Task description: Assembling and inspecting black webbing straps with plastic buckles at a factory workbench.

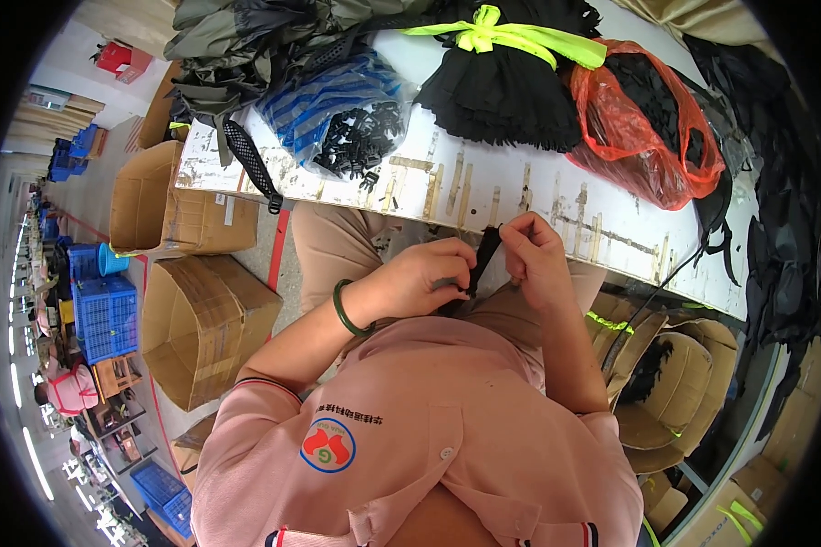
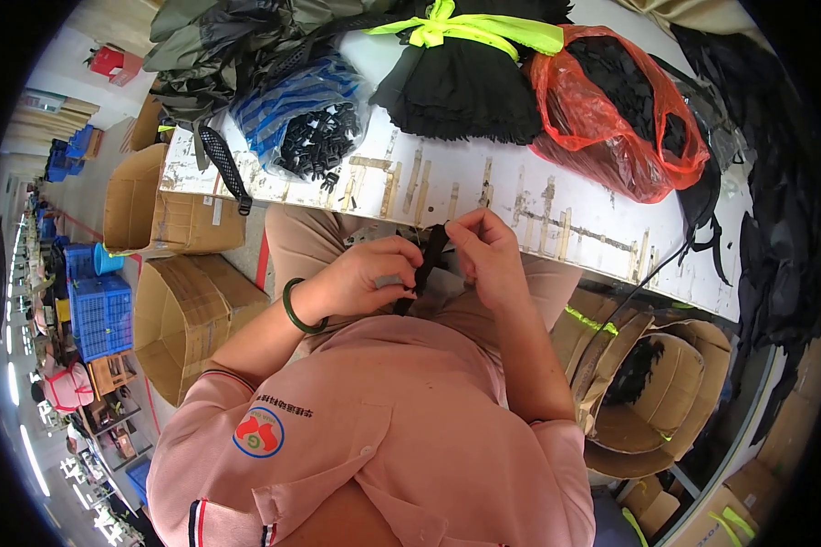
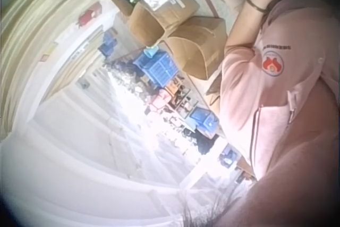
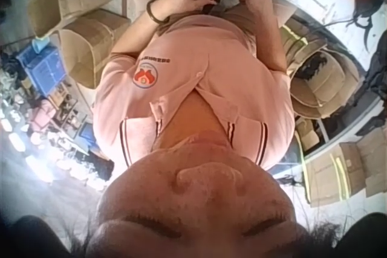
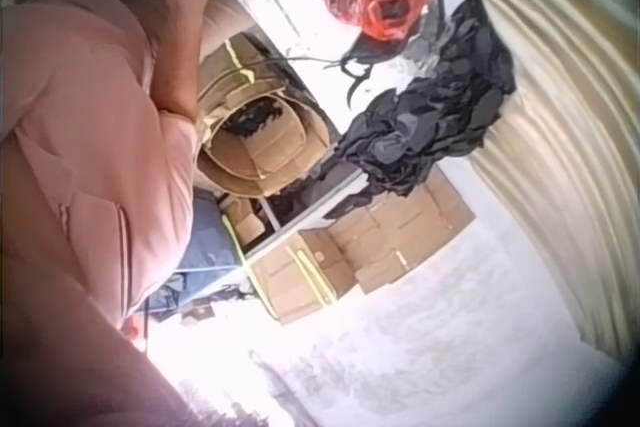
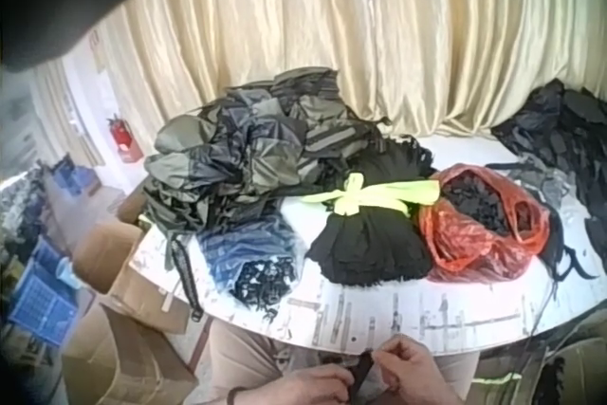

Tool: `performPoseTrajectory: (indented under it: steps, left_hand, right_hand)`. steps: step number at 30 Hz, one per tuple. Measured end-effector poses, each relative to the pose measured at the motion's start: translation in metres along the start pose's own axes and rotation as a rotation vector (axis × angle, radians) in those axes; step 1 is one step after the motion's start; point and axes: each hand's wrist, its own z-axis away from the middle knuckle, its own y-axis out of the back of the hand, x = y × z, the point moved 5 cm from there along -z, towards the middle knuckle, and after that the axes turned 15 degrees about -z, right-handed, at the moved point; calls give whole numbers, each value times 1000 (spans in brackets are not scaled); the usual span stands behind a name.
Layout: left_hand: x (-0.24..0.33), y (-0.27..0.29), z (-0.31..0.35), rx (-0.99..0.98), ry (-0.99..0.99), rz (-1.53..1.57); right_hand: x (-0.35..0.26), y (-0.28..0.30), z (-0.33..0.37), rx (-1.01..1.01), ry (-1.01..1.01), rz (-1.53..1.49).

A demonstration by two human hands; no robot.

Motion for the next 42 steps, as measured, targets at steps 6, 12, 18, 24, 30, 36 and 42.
performPoseTrajectory:
  steps: [6,12,18,24,30,36,42]
  left_hand:
    - [-2,-3,1,-60,61,-11]
    - [3,-5,0,-48,-49,-16]
    - [-51,-36,6,-6,494,1211]
    - [-24,-38,-12,-165,365,1449]
    - [-26,-23,-12,-44,455,1062]
    - [-25,-17,-8,-5,459,706]
    - [-21,-19,-8,-10,402,575]
  right_hand:
    - [-2,-2,2,0,32,21]
    - [-2,-1,5,52,78,172]
    - [-5,-18,3,-118,94,-47]
    - [-6,-39,1,-254,79,-174]
    - [-26,-38,10,-184,185,166]
    - [-34,-45,22,-193,333,599]
    - [-28,-41,21,-196,386,587]
